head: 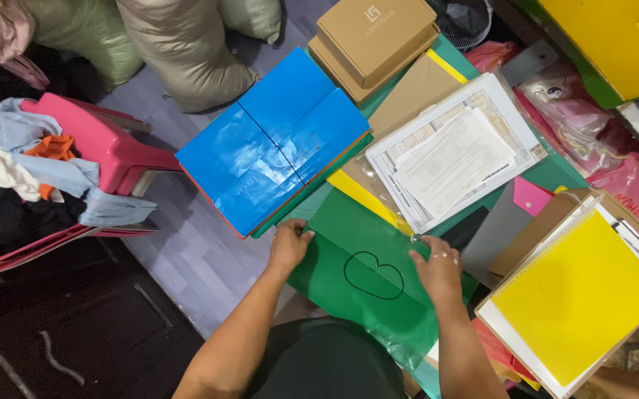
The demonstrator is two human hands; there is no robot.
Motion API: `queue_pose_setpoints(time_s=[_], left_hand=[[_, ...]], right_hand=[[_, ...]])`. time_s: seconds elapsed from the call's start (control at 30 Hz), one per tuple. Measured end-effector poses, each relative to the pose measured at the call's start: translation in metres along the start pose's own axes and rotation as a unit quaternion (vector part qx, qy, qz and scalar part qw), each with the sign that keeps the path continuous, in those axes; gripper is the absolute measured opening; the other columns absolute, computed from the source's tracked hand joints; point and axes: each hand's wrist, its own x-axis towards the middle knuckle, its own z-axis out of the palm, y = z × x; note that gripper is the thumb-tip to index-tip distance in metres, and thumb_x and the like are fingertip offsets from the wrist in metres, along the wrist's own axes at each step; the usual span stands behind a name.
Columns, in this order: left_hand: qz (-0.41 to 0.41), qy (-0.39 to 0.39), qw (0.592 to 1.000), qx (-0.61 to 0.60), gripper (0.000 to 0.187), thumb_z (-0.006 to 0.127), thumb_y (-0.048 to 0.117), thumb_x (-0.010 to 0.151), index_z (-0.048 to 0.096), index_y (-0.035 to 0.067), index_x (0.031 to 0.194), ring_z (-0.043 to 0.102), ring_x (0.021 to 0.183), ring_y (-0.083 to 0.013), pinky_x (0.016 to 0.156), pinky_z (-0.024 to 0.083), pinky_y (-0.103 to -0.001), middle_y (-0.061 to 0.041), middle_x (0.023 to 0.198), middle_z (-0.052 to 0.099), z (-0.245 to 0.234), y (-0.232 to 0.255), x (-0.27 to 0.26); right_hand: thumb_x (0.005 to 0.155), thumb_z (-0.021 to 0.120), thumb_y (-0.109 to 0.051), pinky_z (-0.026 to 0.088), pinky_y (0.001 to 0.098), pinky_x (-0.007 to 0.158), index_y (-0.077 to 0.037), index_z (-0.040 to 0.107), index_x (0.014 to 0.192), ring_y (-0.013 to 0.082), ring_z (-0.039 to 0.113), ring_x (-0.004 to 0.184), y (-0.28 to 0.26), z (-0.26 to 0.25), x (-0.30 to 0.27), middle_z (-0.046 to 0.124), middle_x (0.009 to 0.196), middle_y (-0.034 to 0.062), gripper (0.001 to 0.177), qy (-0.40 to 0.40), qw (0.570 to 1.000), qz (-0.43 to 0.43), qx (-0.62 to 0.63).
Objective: The person sorts through a pile of documents and folders on a table, stacking them by color and type. They handle blue, green, orange, red, and yellow folders, as well as loose papers and cardboard boxes, arranging them into neat piles.
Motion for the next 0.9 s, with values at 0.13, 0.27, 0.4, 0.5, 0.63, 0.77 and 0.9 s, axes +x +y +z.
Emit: queue_pose_setpoints(time_s=[0.13, 0.27, 0.4, 0.5, 0.63, 0.77, 0.9], left_hand=[[0.044, -0.032, 0.992, -0.115, 0.017, 0.071, 0.014, 0.09, 0.068, 0.002, 0.101, 0.067, 0.089, -0.0227, 0.083, 0.053, -0.035, -0.011, 0.096, 0.069, -0.001, -0.018, 0.002], [0.091, -0.047, 0.98, -0.168, 0.01, 0.067, 0.009, 0.093, 0.061, 0.003, 0.097, 0.062, 0.083, -0.0171, 0.078, 0.051, -0.032, -0.008, 0.086, 0.064, -0.008, -0.009, -0.005], [0.145, -0.02, 0.972, -0.183, 0.011, 0.066, 0.006, 0.093, 0.059, 0.003, 0.101, 0.06, 0.084, -0.0162, 0.078, 0.051, -0.031, -0.006, 0.087, 0.063, -0.025, 0.015, -0.002], [0.171, -0.012, 0.966, -0.192, 0.011, 0.066, 0.003, 0.093, 0.06, 0.004, 0.101, 0.06, 0.084, -0.0152, 0.078, 0.05, -0.031, -0.004, 0.088, 0.063, -0.038, 0.033, 0.0], [0.2, -0.013, 0.957, -0.209, 0.011, 0.066, 0.002, 0.093, 0.06, 0.004, 0.102, 0.058, 0.085, -0.0135, 0.078, 0.05, -0.029, -0.003, 0.089, 0.062, -0.065, 0.048, -0.004], [0.24, -0.027, 0.946, -0.217, 0.01, 0.065, 0.001, 0.094, 0.061, 0.004, 0.103, 0.058, 0.087, -0.0118, 0.08, 0.049, -0.028, -0.002, 0.091, 0.062, -0.095, 0.064, -0.008], [0.277, -0.047, 0.937, -0.208, 0.01, 0.065, 0.001, 0.094, 0.06, 0.004, 0.103, 0.059, 0.086, -0.0128, 0.079, 0.05, -0.029, -0.002, 0.091, 0.062, -0.111, 0.094, -0.008]], right_hand=[[0.079, 0.081, -0.043, 0.043, 0.0526, 0.101, -0.019, 0.066, 0.125, 0.0326, 0.055, 0.123, -0.011, -0.013, -0.002, 0.066, 0.127, 0.0074, 0.054, -0.106, 0.99, 0.061, -0.07], [0.076, 0.085, -0.043, 0.048, 0.0495, 0.096, -0.013, 0.065, 0.119, 0.0334, 0.062, 0.116, -0.006, -0.028, 0.0, 0.068, 0.12, 0.0119, 0.056, -0.13, 0.991, 0.002, -0.037], [0.075, 0.088, -0.038, 0.055, 0.0422, 0.088, -0.005, 0.065, 0.115, 0.0333, 0.071, 0.103, 0.0, -0.03, 0.008, 0.073, 0.108, 0.0166, 0.057, -0.085, 0.992, -0.03, 0.089], [0.073, 0.09, -0.037, 0.055, 0.0413, 0.082, 0.0, 0.057, 0.124, 0.0325, 0.071, 0.094, -0.002, -0.033, 0.005, 0.071, 0.1, 0.0192, 0.071, -0.076, 0.992, 0.006, 0.104], [0.07, 0.09, -0.029, 0.056, 0.0397, 0.073, -0.003, 0.053, 0.137, 0.0272, 0.066, 0.086, -0.017, -0.051, 0.004, 0.067, 0.1, 0.0191, 0.081, -0.085, 0.972, 0.023, 0.22], [0.076, 0.086, -0.023, 0.054, 0.0325, 0.079, -0.006, 0.069, 0.125, 0.0153, 0.067, 0.089, -0.035, -0.077, -0.004, 0.076, 0.098, 0.0117, 0.054, -0.198, 0.951, -0.066, 0.227], [0.079, 0.083, -0.016, 0.054, 0.0283, 0.085, -0.005, 0.068, 0.124, 0.0093, 0.065, 0.093, -0.059, -0.094, -0.003, 0.078, 0.104, 0.0054, 0.048, -0.252, 0.925, -0.131, 0.251]])
